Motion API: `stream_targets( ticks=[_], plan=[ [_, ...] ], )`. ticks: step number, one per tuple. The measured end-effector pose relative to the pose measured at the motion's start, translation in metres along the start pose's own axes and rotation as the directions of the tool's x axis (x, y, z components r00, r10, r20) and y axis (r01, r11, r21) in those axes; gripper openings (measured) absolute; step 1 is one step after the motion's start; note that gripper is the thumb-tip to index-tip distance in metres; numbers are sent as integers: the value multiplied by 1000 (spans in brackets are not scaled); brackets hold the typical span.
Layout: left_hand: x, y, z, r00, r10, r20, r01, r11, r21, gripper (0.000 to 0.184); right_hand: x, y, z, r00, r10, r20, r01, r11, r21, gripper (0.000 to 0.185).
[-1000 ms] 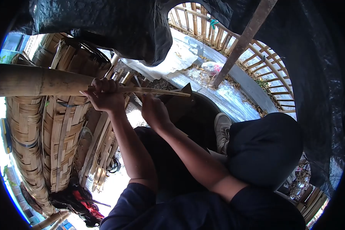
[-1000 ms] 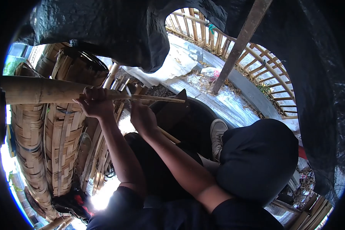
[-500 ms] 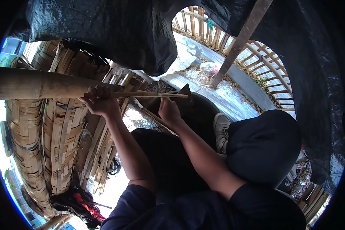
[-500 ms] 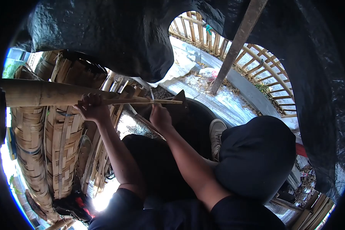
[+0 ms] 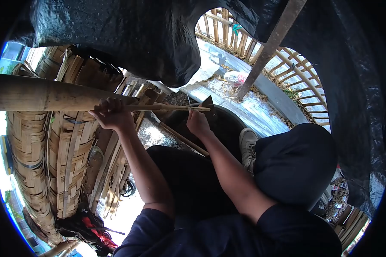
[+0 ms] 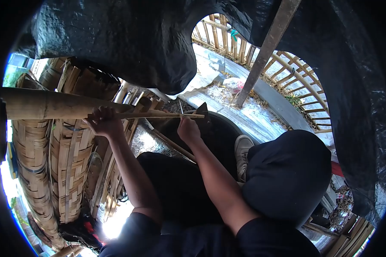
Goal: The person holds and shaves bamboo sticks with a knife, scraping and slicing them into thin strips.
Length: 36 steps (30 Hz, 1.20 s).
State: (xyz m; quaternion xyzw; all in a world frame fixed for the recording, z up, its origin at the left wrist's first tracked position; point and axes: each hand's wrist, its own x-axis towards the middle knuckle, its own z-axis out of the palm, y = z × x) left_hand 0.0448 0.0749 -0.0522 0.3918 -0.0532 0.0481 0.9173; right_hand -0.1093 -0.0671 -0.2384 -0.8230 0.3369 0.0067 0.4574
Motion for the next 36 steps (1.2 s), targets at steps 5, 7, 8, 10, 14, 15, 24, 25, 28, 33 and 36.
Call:
stream_targets(
  ticks=[5,7,8,10,14,15,24,25,28,33,36],
  plan=[
    [-8,-2,26,992,-30,123,33,999,-21,54,-32,-109,-32,901,-433,-24,427,877,219,26],
    [-9,-3,24,997,-19,78,22,999,-37,54,-32,-103,-29,933,-360,-9,353,908,227,28],
    [-7,-2,25,999,-10,47,12,999,-50,54,-29,-101,-29,959,-285,-6,278,930,241,30],
    [-2,1,2,990,-37,134,46,997,-65,54,-12,-54,-22,992,-114,48,107,984,140,33],
    [-2,2,-1,981,-88,173,103,992,-79,53,9,7,-9,993,82,90,-81,996,-24,38],
    [-5,2,9,982,-86,171,101,992,-80,53,8,4,-11,995,83,47,-83,997,-3,41],
    [-1,0,3,950,-114,291,157,979,-130,50,-28,-113,-37,943,-242,226,172,941,292,34],
    [-4,1,9,964,-110,241,139,984,-110,50,-33,-120,-23,943,-321,93,281,912,300,34],
    [-1,1,10,979,-85,185,104,990,-97,52,-30,-118,-22,943,-333,23,303,884,355,32],
    [-3,3,5,995,-73,73,79,993,-84,54,-18,-85,-41,972,-75,221,17,967,253,32],
    [-12,0,24,997,-70,22,72,994,-87,53,1,-17,-21,993,30,117,-29,999,-17,37]
  ],
)
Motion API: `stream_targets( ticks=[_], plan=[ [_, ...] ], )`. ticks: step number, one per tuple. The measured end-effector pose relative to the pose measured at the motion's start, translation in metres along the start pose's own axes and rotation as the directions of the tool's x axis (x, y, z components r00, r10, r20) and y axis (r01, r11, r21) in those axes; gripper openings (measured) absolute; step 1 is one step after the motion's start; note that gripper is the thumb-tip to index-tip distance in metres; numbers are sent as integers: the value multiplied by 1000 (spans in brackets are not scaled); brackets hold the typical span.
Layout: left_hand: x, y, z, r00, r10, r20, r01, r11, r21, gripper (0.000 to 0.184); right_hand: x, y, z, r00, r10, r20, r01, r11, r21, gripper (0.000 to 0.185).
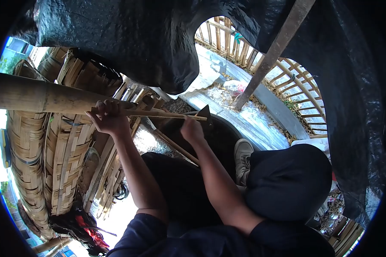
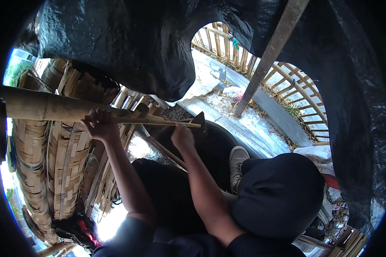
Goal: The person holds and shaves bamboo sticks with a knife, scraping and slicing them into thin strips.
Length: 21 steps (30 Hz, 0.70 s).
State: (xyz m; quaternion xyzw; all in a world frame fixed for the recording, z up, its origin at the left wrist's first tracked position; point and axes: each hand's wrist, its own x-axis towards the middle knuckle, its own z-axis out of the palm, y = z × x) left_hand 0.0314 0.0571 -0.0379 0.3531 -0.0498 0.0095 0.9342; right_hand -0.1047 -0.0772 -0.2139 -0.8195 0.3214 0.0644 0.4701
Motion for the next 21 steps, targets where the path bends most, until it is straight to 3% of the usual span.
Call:
stream_targets(
  ticks=[2,3,4,6,12,17,21],
  plan=[
    [3,-1,6,998,17,-56,-16,1000,23,53,18,80,25,983,-110,-149,93,989,-113,38],
    [8,-2,-4,973,-34,229,51,996,-71,53,17,86,7,990,127,-58,-123,990,71,39],
    [8,-1,3,969,-17,245,39,996,-85,53,11,89,-7,935,343,88,-354,907,226,39],
    [0,-6,16,993,5,121,-3,1000,-19,52,4,87,-19,856,441,268,-516,724,458,41],
    [1,-6,14,991,11,130,-8,1000,-28,53,5,79,2,900,425,98,-429,824,370,47],
    [-3,-1,10,979,-20,204,30,998,-46,53,7,83,5,914,397,89,-402,851,337,49],
    [-8,-1,20,986,-17,165,32,995,-92,52,6,84,6,919,388,77,-391,863,320,51]
  ],
)
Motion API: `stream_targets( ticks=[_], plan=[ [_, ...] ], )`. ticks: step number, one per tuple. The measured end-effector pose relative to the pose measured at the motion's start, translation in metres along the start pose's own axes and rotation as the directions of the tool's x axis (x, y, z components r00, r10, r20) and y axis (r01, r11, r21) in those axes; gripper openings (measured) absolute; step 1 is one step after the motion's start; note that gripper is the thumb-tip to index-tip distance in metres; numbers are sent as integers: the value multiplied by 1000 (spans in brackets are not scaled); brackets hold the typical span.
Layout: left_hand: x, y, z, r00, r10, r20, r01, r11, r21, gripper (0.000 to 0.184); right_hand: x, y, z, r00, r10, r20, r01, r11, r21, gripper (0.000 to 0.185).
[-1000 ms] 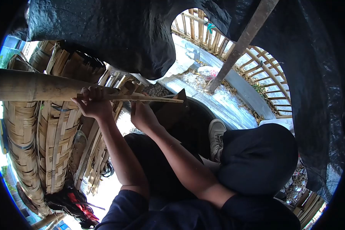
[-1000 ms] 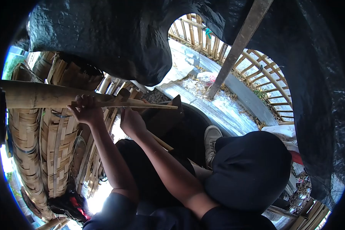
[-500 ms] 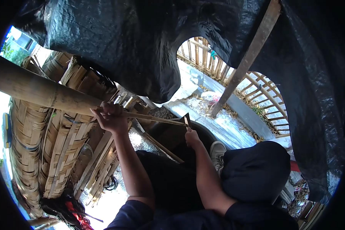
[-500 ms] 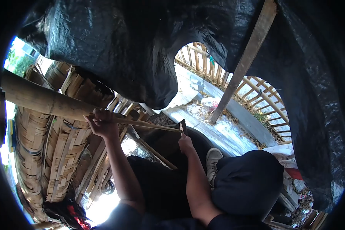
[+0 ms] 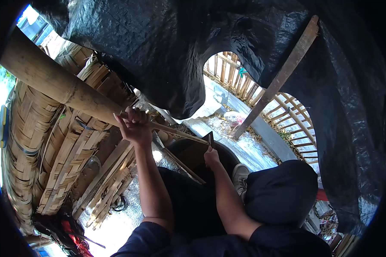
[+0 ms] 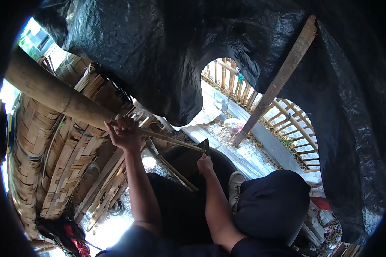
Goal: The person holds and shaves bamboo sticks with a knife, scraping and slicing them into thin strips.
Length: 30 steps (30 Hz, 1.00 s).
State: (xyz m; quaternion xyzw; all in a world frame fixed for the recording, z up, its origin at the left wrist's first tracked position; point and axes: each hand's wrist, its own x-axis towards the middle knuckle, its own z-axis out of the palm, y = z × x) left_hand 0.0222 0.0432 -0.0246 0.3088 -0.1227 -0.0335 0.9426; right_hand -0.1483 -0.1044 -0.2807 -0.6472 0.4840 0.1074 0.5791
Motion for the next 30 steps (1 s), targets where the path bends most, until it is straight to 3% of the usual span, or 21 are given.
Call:
stream_targets(
  ticks=[11,16,30],
  plan=[
    [1,-2,-6,999,-38,37,39,998,-42,41,5,6,3,1000,21,11,-21,1000,7,48],
    [2,-7,-7,992,-24,125,37,994,-102,38,14,13,7,999,10,-31,-9,1000,10,48],
    [3,-5,-9,995,-49,87,59,992,-113,37,-8,-11,-1,994,100,31,-103,991,90,43]
  ],
)
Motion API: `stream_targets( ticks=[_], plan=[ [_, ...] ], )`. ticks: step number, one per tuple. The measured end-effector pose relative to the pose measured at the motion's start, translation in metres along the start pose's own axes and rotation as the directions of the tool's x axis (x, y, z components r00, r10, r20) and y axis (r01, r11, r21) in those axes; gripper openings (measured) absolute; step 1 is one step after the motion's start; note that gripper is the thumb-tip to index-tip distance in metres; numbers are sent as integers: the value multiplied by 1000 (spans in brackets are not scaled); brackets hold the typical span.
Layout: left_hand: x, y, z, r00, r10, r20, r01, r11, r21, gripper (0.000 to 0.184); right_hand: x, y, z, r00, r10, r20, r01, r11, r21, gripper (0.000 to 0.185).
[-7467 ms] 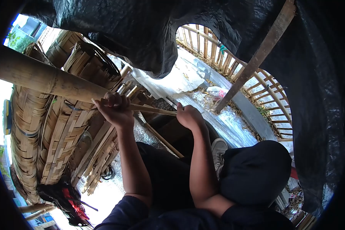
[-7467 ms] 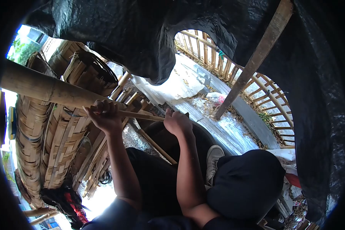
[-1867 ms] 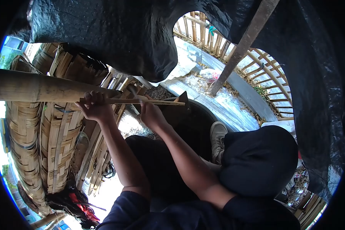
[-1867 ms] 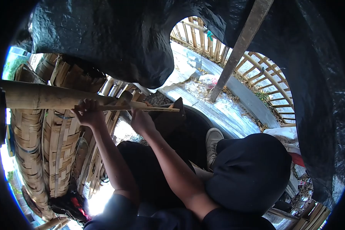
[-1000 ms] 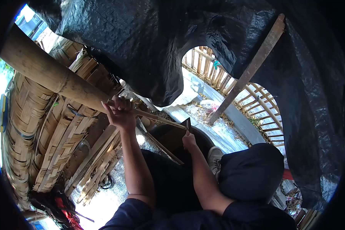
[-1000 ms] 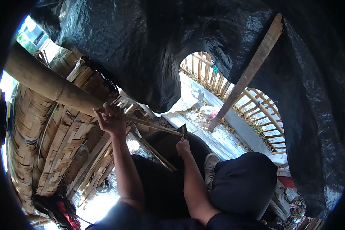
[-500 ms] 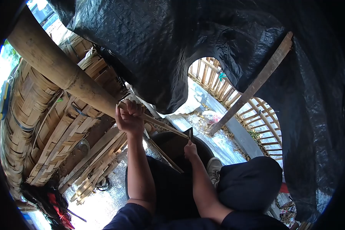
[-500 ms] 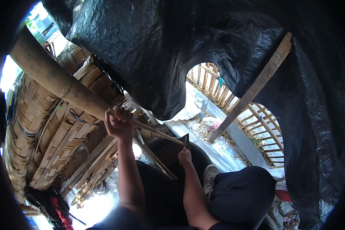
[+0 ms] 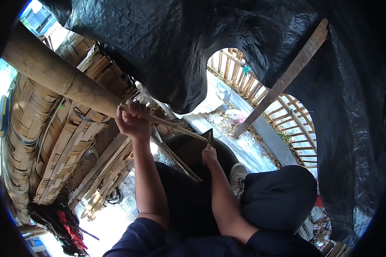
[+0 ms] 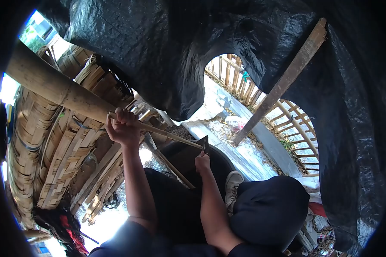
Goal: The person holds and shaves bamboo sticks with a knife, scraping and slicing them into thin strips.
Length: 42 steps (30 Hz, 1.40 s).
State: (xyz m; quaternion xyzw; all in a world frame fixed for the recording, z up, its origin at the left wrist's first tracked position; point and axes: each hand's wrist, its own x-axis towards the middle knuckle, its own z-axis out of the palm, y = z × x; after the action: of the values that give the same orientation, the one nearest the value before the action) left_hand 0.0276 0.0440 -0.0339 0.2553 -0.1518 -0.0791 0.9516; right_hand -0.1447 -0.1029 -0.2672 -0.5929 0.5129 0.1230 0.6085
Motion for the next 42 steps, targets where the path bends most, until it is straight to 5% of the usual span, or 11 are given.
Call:
stream_targets(
  ticks=[7,9,19,26,29,31,33,34,35,36,42],
  plan=[
    [-1,-1,2,997,28,-68,-25,998,51,37,-1,0,4,1000,-17,-9,17,1000,3,45],
    [-1,1,-4,996,11,84,-16,998,58,34,0,-2,3,1000,-9,-1,9,1000,-6,46],
    [0,1,-6,996,44,-72,-37,995,93,36,-2,-1,4,1000,11,28,-13,998,69,46],
    [-2,3,-8,1000,-4,13,4,999,39,33,2,7,10,1000,2,0,-2,995,96,46],
    [0,2,-11,1000,4,7,-4,999,45,33,0,-8,4,1000,9,22,-9,1000,-12,44],
    [0,2,-11,1000,-4,6,4,999,53,34,-6,-19,14,863,-503,-53,451,812,-372,43],
    [-1,-1,-7,999,46,-30,-40,986,159,36,-55,-77,14,754,-635,169,641,656,-399,41],
    [-1,-1,-5,998,45,-36,-38,986,161,36,-106,-130,2,847,-466,255,525,809,-264,38],
    [-1,-1,-2,998,51,-40,-43,986,163,38,-134,-153,4,813,-514,273,564,811,-154,35],
    [-2,-2,-1,997,56,-44,-48,985,165,39,-145,-156,14,675,-685,274,722,690,-52,34],
    [2,5,-19,989,102,-111,-78,977,199,42,-143,-140,54,857,-481,185,515,820,-249,30]
  ],
)
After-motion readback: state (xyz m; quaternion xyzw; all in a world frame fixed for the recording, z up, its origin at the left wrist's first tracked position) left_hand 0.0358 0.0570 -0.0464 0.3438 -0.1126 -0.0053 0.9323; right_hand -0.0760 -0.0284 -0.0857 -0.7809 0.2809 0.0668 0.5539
